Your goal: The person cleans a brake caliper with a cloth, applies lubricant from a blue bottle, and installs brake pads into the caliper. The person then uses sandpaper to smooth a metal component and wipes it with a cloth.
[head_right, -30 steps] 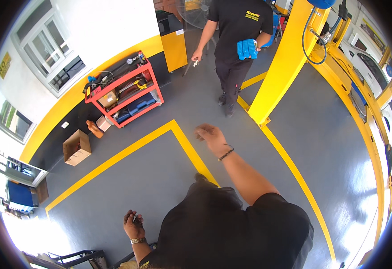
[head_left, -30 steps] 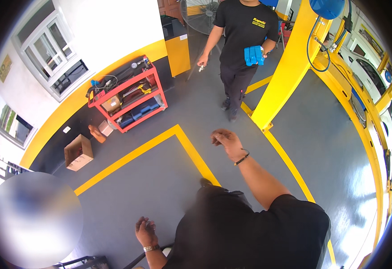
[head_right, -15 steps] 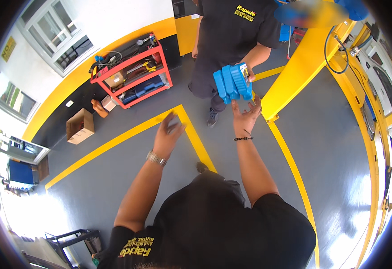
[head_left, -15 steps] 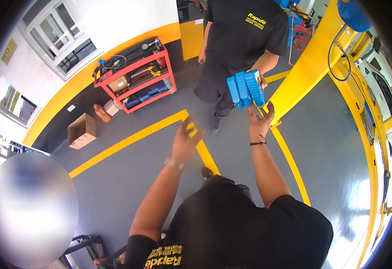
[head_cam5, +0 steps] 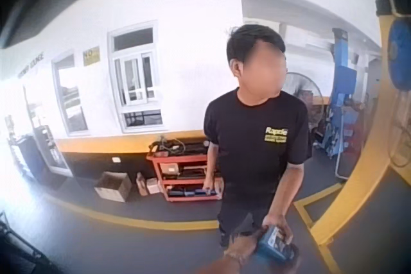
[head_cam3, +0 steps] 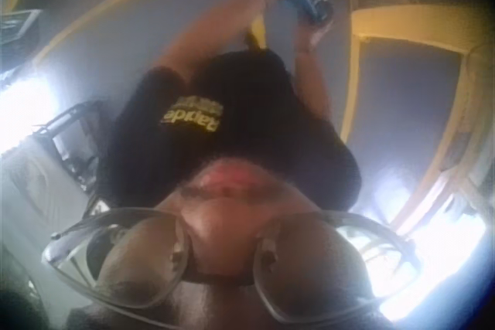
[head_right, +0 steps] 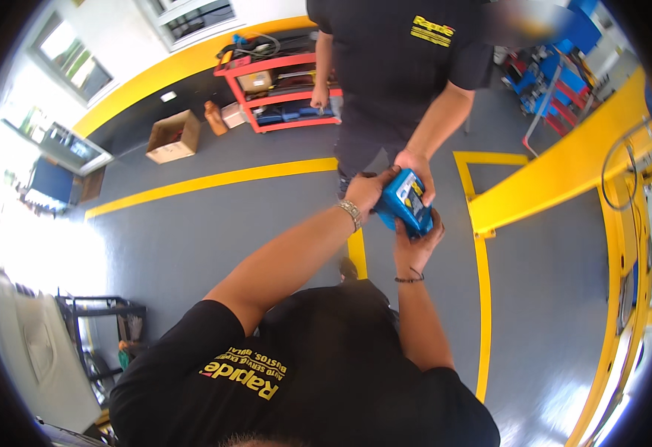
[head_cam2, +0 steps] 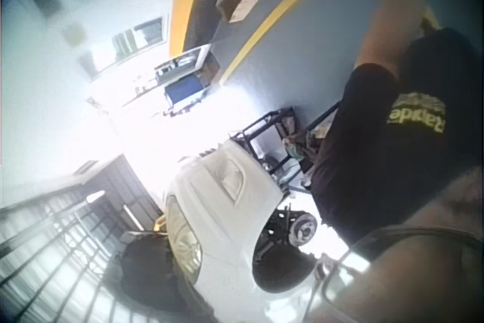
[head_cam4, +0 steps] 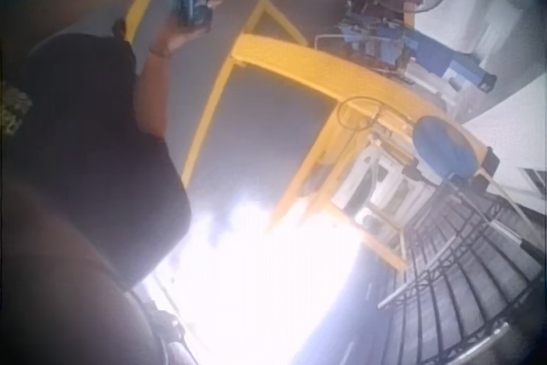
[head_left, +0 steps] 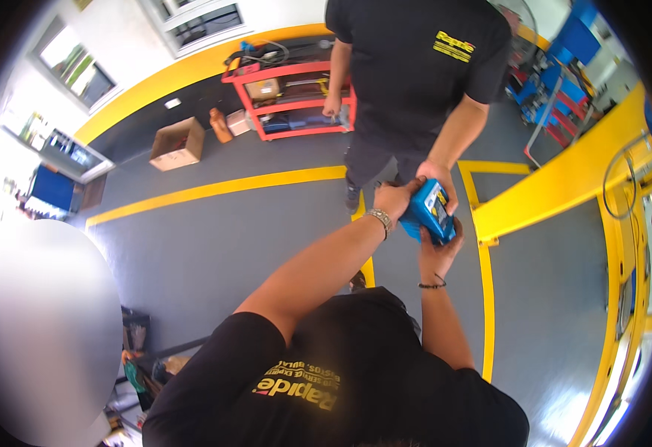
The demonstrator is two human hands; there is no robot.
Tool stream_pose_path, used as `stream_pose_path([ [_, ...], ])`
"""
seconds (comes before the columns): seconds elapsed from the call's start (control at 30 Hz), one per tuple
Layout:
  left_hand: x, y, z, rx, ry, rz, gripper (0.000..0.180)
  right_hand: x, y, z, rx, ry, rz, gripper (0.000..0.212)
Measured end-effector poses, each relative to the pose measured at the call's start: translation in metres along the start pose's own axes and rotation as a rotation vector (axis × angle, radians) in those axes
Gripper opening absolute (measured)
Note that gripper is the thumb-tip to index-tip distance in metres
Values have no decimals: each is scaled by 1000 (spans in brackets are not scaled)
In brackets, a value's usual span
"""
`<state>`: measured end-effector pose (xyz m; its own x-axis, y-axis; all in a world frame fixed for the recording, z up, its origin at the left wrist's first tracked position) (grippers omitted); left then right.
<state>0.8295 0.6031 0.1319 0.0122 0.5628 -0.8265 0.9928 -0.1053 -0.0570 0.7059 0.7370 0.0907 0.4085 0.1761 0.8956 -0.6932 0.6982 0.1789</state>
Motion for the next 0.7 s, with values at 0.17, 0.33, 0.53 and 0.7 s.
stream_pose_path([
  [0.17, 24, 28, -15, 71, 74, -132, 62, 17, 1, -14, 76, 237, -163, 77],
  [0.33, 37, 61, -47, 216, 91, -296, 59, 54, 3, -23, 245, 413, -241, 72],
  [0.53, 70, 98, -77, 434, 125, -659, 60, 115, -3, -23, 447, 623, -413, 70],
  [0.7, 137, 127, -125, 524, 191, -1000, 55, 158, 1, -35, 789, 636, -127, 79],
])
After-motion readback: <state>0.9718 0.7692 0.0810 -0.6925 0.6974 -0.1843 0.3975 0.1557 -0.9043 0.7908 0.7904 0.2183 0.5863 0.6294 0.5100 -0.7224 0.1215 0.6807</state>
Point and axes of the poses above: each hand's wrist, its own z-axis towards the middle knuckle, its own y-axis out of the back of the hand, x = y × z, the point moved 2 cm from there along z, towards the middle knuckle, and after that the axes turned 1 degree about z, right-handed, at the moved point
